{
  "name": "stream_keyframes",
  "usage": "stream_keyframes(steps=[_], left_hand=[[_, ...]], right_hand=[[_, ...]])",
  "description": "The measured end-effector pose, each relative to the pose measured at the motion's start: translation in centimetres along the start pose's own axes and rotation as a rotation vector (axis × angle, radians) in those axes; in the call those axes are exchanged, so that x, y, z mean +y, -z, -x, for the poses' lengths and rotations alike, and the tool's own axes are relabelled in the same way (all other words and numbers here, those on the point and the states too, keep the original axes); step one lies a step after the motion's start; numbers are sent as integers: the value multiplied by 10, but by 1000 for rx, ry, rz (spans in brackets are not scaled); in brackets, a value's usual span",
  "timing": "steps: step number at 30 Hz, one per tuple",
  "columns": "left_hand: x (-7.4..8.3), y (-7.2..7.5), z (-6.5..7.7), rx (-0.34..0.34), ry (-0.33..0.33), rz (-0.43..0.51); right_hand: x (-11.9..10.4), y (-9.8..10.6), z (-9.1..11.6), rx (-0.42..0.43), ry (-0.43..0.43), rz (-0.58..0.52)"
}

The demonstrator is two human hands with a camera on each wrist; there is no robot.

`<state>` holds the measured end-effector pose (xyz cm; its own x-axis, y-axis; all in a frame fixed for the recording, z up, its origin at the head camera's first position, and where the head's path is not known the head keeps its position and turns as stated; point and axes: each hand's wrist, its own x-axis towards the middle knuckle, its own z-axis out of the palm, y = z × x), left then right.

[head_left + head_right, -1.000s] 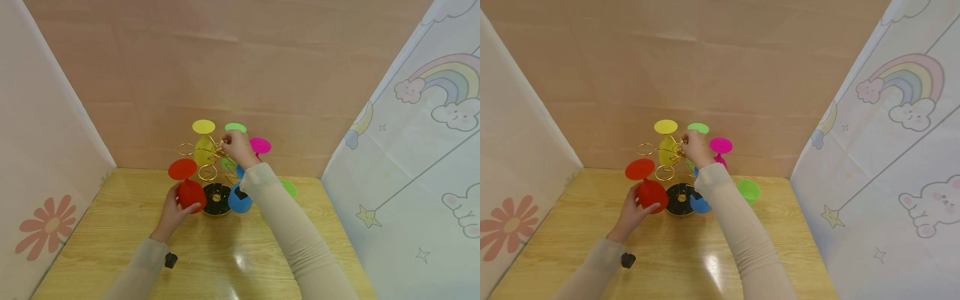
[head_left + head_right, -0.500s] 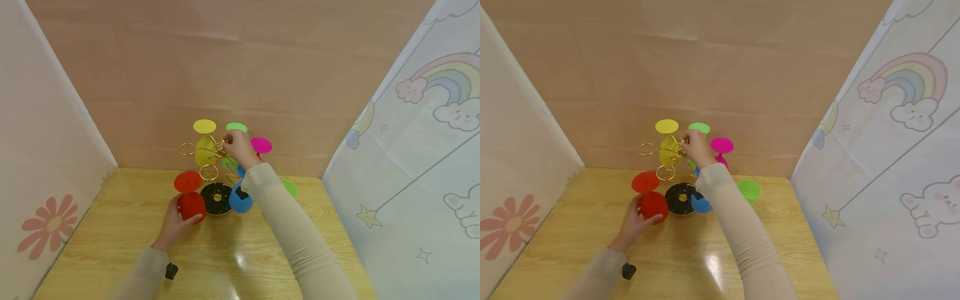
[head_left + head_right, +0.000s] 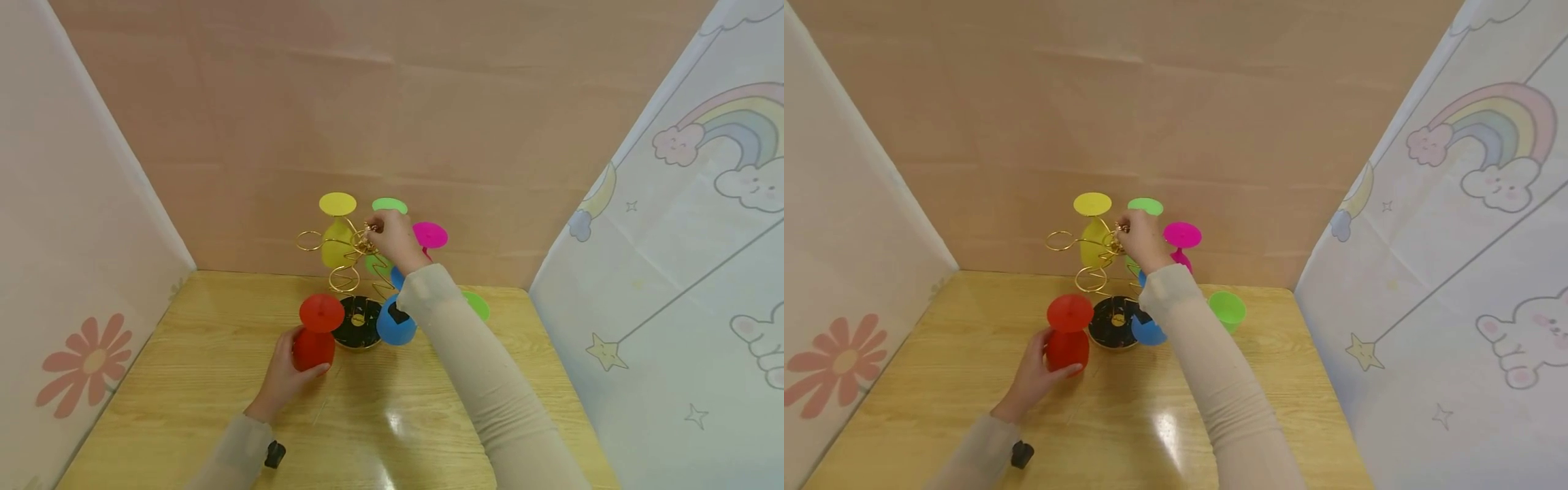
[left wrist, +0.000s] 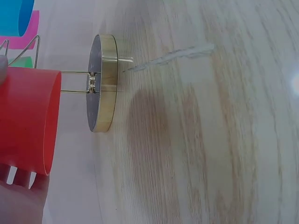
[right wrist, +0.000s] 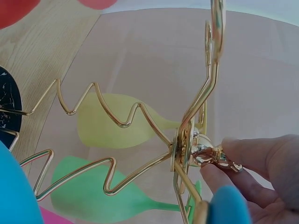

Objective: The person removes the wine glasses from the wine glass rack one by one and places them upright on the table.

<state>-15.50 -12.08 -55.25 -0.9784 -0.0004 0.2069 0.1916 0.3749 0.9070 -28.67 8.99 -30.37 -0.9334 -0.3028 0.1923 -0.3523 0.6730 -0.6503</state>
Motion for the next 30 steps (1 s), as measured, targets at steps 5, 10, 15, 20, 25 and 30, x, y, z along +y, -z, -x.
stream_keyframes(steps=[5, 10, 15, 20, 25, 30], left_hand=[[1, 1, 1, 12, -49, -50], [3, 2, 2, 14, -91, -80], [6, 3, 2, 1, -122, -118], [10, 4, 1, 1, -164, -144], [13, 5, 0, -1, -213, -188], [12, 6, 0, -2, -288, -270]], right_hand=[[0, 1, 1, 4, 0, 5], [-1, 0, 1, 3, 5, 5], [0, -1, 0, 2, 1, 10], [0, -1, 0, 7, -1, 3], [-1, 0, -1, 15, 8, 7], [-2, 1, -2, 18, 7, 19]])
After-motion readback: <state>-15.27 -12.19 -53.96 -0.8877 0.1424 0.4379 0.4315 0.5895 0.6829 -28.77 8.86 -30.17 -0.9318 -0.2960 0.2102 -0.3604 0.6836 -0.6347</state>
